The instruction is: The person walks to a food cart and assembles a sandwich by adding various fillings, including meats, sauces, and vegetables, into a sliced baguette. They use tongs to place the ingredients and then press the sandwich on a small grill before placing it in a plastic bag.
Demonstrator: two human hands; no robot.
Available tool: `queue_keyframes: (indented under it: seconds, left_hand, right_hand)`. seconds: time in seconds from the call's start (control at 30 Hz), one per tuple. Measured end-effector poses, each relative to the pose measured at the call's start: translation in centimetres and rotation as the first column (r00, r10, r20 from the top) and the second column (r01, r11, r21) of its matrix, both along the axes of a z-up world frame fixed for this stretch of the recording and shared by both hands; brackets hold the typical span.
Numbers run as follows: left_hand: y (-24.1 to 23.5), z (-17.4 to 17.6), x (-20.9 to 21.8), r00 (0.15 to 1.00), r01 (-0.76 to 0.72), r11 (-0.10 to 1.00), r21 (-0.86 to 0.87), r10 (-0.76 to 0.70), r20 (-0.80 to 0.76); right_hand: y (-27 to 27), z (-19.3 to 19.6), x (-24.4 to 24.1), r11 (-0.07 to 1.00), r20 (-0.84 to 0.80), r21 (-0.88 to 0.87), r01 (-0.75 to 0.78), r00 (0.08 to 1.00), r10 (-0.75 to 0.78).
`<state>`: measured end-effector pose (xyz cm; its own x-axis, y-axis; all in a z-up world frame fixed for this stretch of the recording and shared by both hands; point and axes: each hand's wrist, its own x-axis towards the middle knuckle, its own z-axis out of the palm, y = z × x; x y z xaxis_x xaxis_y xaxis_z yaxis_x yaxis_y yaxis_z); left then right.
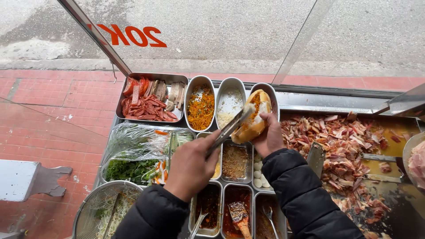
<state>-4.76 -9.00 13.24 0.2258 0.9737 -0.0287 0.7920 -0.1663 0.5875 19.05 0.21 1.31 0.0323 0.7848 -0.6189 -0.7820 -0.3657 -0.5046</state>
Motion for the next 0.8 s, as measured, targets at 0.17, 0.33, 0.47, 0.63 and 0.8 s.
queue_keyframes:
  seconds: [0.17, 0.33, 0.47, 0.63, 0.8]
  left_hand:
    - [-2.3, -2.2, 0.2, 0.925, 0.103, 0.991, 0.084, -0.065, -0.374]
    - [-3.5, 1.2, -1.1, 0.947, 0.065, 0.998, 0.000, -0.062, -0.316]
    - [-3.4, -0.8, 0.1, 0.923, 0.099, 0.992, 0.073, -0.064, -0.379]
    - [-4.1, 1.4, -0.5, 0.947, 0.048, 0.999, -0.012, -0.049, -0.316]
    - [-6.8, 0.4, -1.9, 0.920, 0.130, 0.991, 0.029, -0.110, -0.376]
  right_hand:
    - [-1.4, 1.5, -2.0, 1.000, 0.013, 0.011, -0.004, 1.000, 0.004]
    - [-2.2, 3.0, -2.2, 0.999, -0.073, -0.045, -0.012, 0.997, 0.009]
    - [-3.4, 3.8, -3.0, 0.998, -0.042, -0.006, -0.065, 0.997, 0.064]
    - [-4.7, 2.8, -3.3, 0.993, -0.036, 0.014, -0.120, 0.992, 0.121]
    - [-5.8, 2.8, -2.7, 0.998, -0.050, -0.033, 0.049, 0.997, -0.050]
